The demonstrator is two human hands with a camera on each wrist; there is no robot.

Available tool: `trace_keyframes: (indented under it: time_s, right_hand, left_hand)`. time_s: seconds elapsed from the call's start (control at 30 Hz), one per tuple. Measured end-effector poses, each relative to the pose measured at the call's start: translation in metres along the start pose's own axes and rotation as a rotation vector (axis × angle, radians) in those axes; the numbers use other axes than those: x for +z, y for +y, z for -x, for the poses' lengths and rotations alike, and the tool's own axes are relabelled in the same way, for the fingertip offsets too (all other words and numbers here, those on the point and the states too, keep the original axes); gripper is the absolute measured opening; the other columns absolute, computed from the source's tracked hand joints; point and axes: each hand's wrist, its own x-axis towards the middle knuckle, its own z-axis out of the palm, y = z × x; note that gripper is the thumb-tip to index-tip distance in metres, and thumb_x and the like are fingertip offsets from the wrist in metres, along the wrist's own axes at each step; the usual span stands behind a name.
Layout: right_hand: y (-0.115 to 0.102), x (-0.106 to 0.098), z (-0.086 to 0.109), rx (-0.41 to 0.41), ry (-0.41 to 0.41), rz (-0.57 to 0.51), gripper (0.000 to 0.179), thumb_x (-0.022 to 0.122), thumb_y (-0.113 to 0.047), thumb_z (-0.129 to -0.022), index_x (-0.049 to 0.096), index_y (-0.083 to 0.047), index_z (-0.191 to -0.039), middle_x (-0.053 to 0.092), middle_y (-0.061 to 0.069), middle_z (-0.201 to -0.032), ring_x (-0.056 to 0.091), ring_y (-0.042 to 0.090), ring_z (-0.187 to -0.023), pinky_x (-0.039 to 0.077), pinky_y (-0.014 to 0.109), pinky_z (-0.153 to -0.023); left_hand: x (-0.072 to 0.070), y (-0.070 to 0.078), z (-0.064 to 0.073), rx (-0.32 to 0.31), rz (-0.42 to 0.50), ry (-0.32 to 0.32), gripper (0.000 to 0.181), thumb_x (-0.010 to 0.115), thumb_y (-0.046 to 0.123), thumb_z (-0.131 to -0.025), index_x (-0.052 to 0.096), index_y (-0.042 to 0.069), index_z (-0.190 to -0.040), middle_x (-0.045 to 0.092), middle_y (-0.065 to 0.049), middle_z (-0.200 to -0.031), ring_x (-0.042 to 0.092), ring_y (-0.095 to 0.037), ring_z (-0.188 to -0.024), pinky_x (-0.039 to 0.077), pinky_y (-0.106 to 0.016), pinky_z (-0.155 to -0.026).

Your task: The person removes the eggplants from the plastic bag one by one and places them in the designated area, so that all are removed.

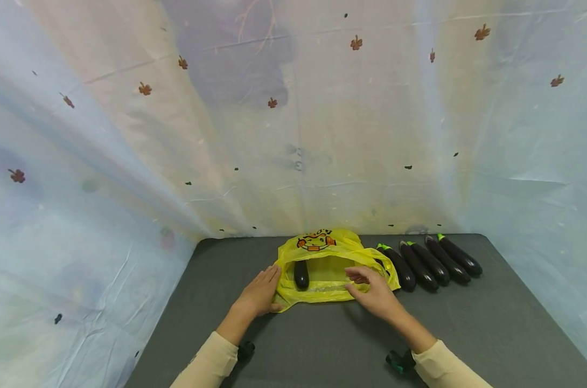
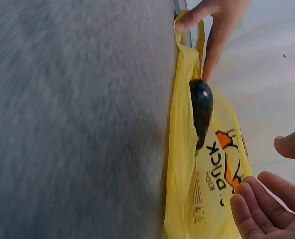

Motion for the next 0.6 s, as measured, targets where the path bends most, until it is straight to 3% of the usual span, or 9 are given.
trace_keyframes:
  time_s: [0.33,0.6]
  right_hand:
    - [-0.009,0.027,-0.007,-0.016,-0.053,-0.018,0.038,0.078,-0.013,-0.101,0.069,0.0,-0.135,0.071,0.022,-0.126,0.07,0.039,-0.112,0.059,0.06,-0.098]
    - [-0.018,0.045,-0.011,0.047,-0.093,-0.021,0.041,0.078,-0.024,-0.102,0.07,-0.002,-0.136,0.071,0.018,-0.128,0.069,0.037,-0.115,0.059,0.056,-0.099]
  left_hand:
    - [0.0,0.001,0.0,0.0,0.019,0.005,0.103,0.087,0.04,-0.093,0.03,-0.002,-0.168,0.029,-0.018,-0.175,0.028,-0.033,-0.162,0.023,-0.045,-0.134]
    - [-0.001,0.0,0.0,-0.003,0.019,0.001,0.103,0.086,0.04,-0.093,0.029,-0.002,-0.168,0.029,-0.018,-0.175,0.028,-0.034,-0.162,0.023,-0.045,-0.134]
